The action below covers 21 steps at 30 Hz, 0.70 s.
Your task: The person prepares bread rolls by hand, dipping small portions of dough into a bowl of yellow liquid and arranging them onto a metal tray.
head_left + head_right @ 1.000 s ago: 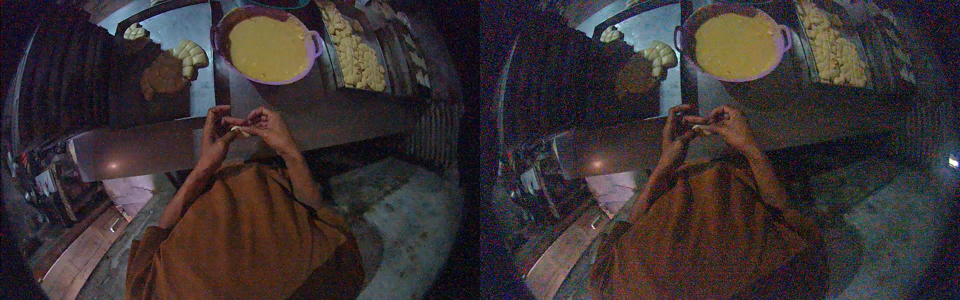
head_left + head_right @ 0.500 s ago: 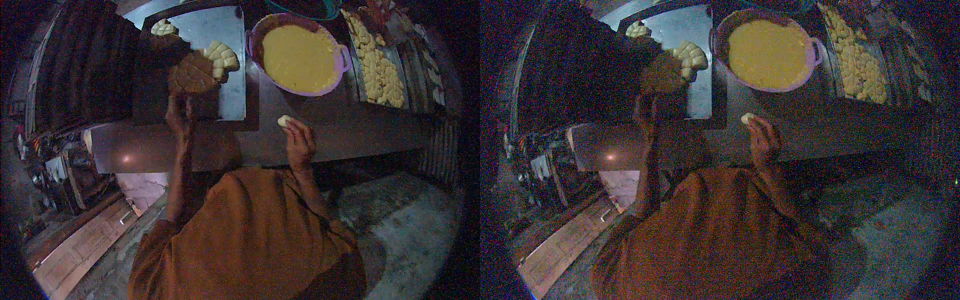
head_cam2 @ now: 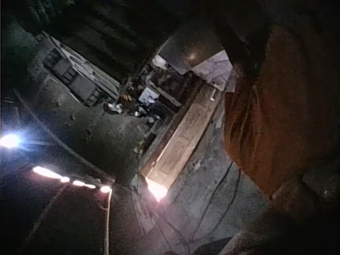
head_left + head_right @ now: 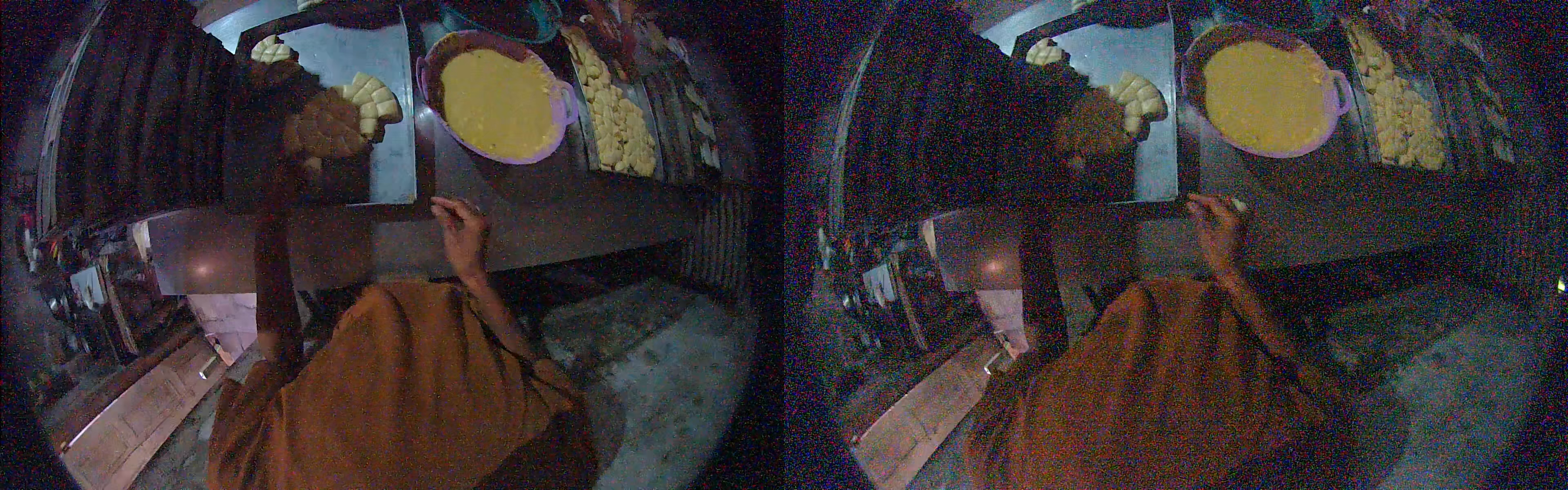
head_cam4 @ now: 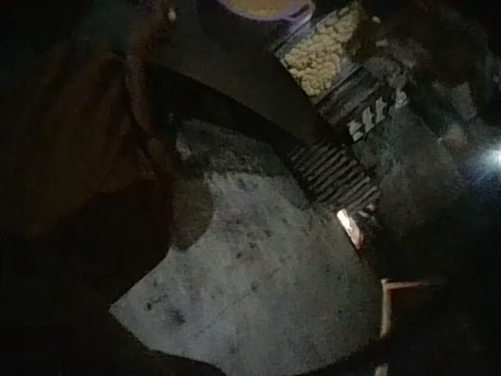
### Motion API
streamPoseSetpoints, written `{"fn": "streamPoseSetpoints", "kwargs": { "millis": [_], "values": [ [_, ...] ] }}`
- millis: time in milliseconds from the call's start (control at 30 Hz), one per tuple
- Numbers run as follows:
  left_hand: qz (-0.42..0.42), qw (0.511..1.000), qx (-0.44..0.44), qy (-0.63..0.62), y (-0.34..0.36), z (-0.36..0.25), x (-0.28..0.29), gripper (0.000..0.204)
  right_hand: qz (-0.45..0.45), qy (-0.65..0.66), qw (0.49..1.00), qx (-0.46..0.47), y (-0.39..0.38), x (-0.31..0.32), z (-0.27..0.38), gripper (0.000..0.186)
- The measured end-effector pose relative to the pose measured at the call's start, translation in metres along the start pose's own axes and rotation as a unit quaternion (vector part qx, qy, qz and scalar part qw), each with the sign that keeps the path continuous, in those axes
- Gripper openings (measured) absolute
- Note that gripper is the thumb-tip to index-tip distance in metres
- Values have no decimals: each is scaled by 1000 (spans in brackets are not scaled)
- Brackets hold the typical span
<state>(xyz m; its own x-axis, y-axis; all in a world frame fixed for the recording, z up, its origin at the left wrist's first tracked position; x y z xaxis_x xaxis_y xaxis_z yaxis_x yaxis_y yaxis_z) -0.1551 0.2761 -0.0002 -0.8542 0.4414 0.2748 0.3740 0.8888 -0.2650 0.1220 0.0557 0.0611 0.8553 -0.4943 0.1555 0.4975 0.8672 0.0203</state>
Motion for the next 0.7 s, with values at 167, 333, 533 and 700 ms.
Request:
{"fn": "streamPoseSetpoints", "kwargs": {
  "millis": [167, 333, 533, 700],
  "values": [
    [-67, 995, 20, -77, -85, -54, -42, 15, 68, 296, 947, -105, 10, -97, 4, 33],
    [-83, 995, 3, -55, -114, -109, -88, 17, 118, 266, 949, -120, 26, -89, 16, 35],
    [-286, 924, -186, 172, -142, -188, -83, 22, 98, 210, 968, -93, 25, -45, 26, 24],
    [-188, 798, -527, 227, -152, -251, -157, 22, 129, 553, 805, -174, -11, -36, 22, 24]
  ]
}}
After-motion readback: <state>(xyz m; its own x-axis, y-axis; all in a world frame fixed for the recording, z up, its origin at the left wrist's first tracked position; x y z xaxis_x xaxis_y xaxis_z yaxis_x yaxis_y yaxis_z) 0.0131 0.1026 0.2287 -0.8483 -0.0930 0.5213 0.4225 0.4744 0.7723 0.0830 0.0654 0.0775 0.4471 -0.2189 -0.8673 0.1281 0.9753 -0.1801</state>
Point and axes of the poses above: each hand's wrist, its own y-axis towards the middle knuckle, its own x-axis out of the back of the hand, z = x × y, the point moved 10 cm from there along y, towards the middle knuckle, and after that the axes turned 13 degrees about y, right-handed, at the moved point
